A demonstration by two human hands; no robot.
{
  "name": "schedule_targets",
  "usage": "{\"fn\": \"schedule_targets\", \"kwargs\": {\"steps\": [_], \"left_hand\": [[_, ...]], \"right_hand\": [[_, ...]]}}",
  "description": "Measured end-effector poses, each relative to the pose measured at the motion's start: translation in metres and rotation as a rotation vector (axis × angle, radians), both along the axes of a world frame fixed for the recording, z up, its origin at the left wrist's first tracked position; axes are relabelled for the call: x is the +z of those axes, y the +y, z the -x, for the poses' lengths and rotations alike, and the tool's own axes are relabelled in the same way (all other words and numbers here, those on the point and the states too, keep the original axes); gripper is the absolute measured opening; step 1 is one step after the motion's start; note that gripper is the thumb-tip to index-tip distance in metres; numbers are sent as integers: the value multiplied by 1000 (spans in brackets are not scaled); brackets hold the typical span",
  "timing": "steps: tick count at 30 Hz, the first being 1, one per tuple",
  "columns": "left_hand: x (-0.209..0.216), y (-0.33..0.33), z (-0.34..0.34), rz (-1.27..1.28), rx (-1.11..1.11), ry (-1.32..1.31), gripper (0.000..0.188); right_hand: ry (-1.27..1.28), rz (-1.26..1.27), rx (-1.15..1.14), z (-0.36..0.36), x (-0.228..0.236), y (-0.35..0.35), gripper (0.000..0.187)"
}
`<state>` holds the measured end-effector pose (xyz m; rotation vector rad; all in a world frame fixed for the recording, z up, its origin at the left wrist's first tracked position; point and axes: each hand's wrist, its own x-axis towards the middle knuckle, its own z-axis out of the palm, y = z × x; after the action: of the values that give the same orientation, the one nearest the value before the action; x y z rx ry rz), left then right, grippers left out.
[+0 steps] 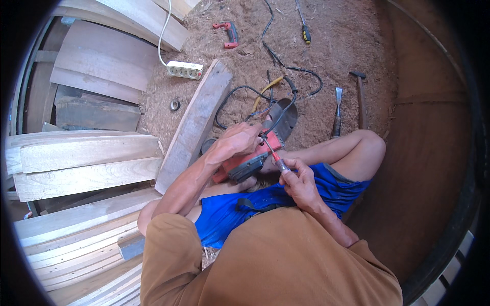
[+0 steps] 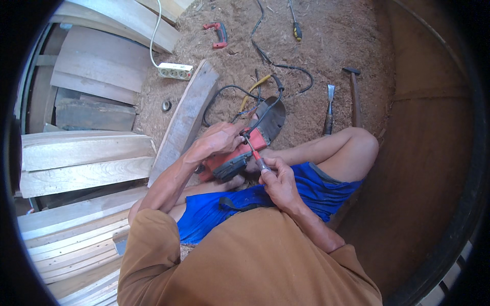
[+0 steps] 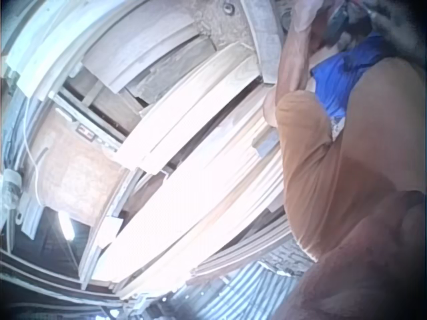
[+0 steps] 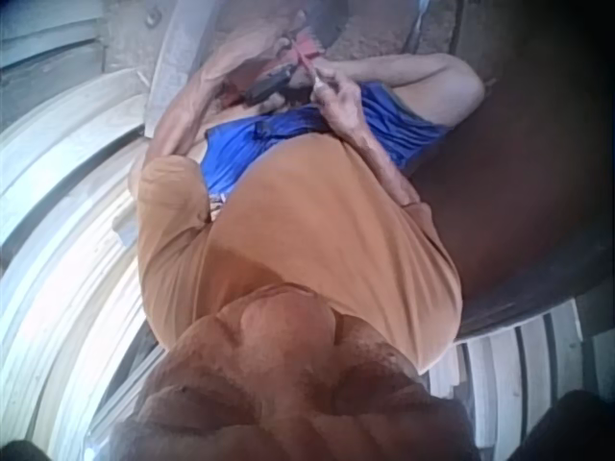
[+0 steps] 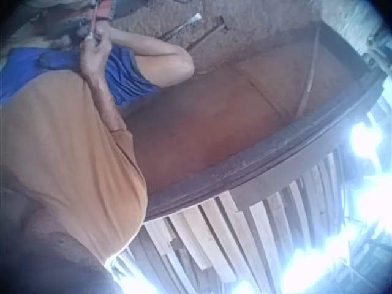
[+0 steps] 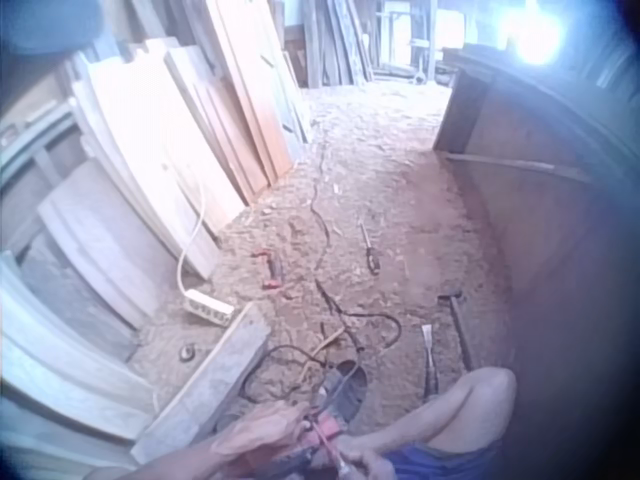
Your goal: The person repairs a power sander by adjusting its internal wiring with a screwdriver, picking up a handle cover, and fitting the cover onto the tool body by hand.
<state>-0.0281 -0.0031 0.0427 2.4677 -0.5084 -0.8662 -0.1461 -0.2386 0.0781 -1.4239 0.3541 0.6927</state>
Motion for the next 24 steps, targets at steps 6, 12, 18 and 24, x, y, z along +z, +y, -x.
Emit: {"fn": "schedule_targets", "kwargs": {"steps": [6,12,18,24], "left_hand": [[-2,7,-7,27,-21,21,29],[-3,3,-5,0,-26,42,31],[-7,4,0,23,-35,12,33],[-4,2,-4,5,-13,35,36]], "right_hand": [[-346,492,294,-14,20,-7,30],[-504,623,490,-17,19,-10,26],[-355,216,162,-5,-5,-8,25],[108,29,37,-13,2,-8,34]]}}
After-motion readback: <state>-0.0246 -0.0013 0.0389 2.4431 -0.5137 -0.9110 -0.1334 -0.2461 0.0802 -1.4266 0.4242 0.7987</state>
